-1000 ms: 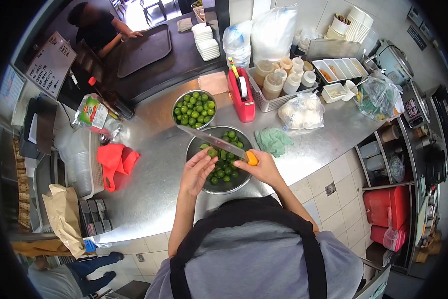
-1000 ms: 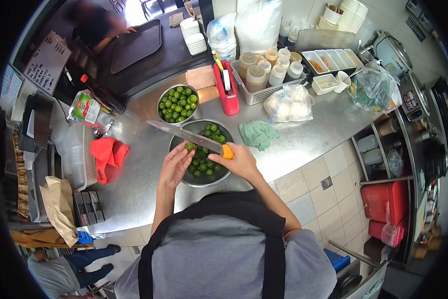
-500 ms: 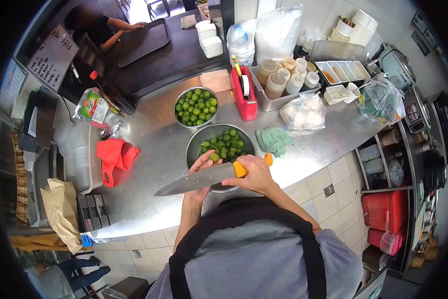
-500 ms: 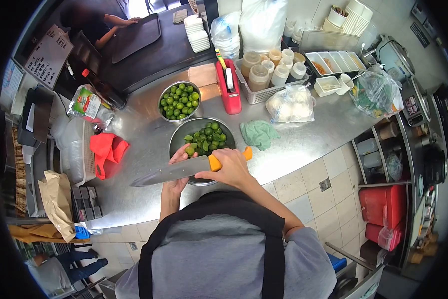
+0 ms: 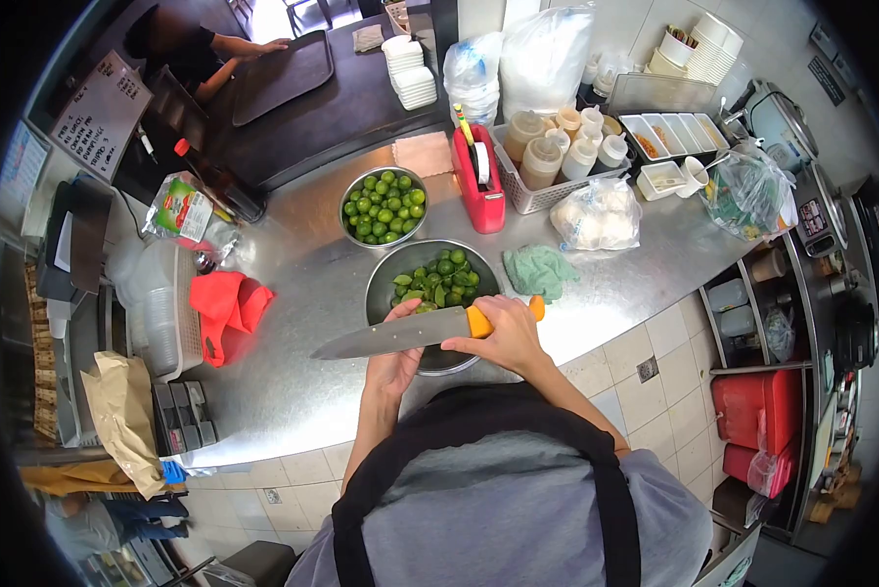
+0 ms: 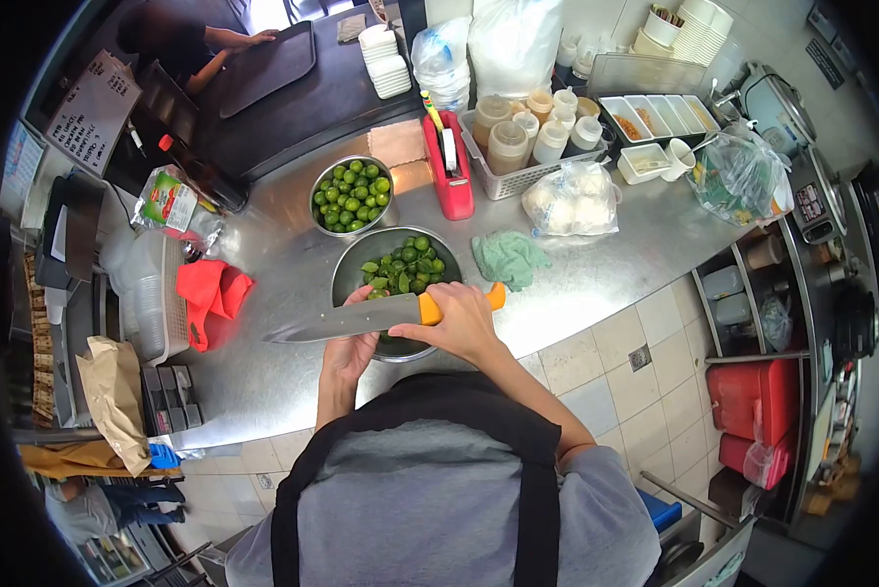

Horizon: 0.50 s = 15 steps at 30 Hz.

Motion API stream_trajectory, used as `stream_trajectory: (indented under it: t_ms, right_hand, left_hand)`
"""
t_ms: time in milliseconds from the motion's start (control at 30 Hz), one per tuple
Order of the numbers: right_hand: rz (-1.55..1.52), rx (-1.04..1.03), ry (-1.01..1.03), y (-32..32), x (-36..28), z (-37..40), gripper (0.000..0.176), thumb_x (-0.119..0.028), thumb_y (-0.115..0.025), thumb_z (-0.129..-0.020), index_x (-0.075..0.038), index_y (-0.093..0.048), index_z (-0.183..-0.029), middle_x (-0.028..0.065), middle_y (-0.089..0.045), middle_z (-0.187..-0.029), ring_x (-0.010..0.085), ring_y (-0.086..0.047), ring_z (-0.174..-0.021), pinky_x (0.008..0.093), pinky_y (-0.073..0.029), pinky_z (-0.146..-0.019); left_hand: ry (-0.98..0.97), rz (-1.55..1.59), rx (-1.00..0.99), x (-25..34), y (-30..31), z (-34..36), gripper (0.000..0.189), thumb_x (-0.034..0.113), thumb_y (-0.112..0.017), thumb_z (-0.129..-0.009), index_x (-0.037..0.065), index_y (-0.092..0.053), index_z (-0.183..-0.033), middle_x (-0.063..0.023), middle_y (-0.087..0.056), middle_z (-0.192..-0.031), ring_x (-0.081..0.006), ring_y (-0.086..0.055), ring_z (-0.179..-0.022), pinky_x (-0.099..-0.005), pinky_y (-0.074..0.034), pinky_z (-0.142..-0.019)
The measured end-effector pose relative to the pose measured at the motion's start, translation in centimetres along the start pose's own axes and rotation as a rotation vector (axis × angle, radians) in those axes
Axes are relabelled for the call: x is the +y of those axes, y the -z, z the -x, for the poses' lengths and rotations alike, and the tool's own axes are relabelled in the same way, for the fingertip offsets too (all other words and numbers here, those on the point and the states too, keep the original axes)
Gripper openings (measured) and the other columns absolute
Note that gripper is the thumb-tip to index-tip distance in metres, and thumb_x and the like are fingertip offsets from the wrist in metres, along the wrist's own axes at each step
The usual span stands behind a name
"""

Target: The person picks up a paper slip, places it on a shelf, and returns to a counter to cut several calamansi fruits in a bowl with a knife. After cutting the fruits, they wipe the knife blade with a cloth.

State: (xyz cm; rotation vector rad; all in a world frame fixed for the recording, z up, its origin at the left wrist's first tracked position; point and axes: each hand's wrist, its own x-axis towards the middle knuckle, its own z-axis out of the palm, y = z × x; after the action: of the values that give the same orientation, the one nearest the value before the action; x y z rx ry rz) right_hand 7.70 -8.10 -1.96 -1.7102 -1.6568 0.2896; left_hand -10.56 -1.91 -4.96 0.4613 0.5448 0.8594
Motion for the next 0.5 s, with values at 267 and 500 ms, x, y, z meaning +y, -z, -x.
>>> stream_trajectory:
  t_ms: [267, 500]
  right_hand:
    - [-0.009, -0.04, 0.079, 0.6, -1.3, -0.2, 0.062, -0.06, -0.076, -0.053, -0.003, -0.057, -0.069, 0.009, -0.055, -0.065, 0.0281, -0.055, -0.064, 0.0376, -0.039, -0.059]
    - [-0.018, -0.014, 0.054, 0.5, 0.3, -0.4, 0.06, -0.057, -0.078, -0.052, -0.003, -0.057, -0.069, 0.0092, -0.055, -0.065, 0.0278, -0.055, -0.064, 0.0372, -0.039, -0.059]
  left_hand:
    - [0.027, 0.072, 0.03, -0.2, -0.4, 0.0, 0.031, 0.002, -0.056, -0.085, -0.005, -0.051, -0.114, -0.0171, -0.062, -0.103, -0.0284, -0.06, -0.101, -0.0341, -0.051, -0.09]
    - [-0.09, 0.0, 0.03, 0.6, -0.5, 0.5, 0.028, 0.003, -0.056, -0.085, -0.004, -0.051, -0.112, -0.0162, -0.061, -0.104, -0.0246, -0.061, -0.098, -0.0325, -0.051, -0.088]
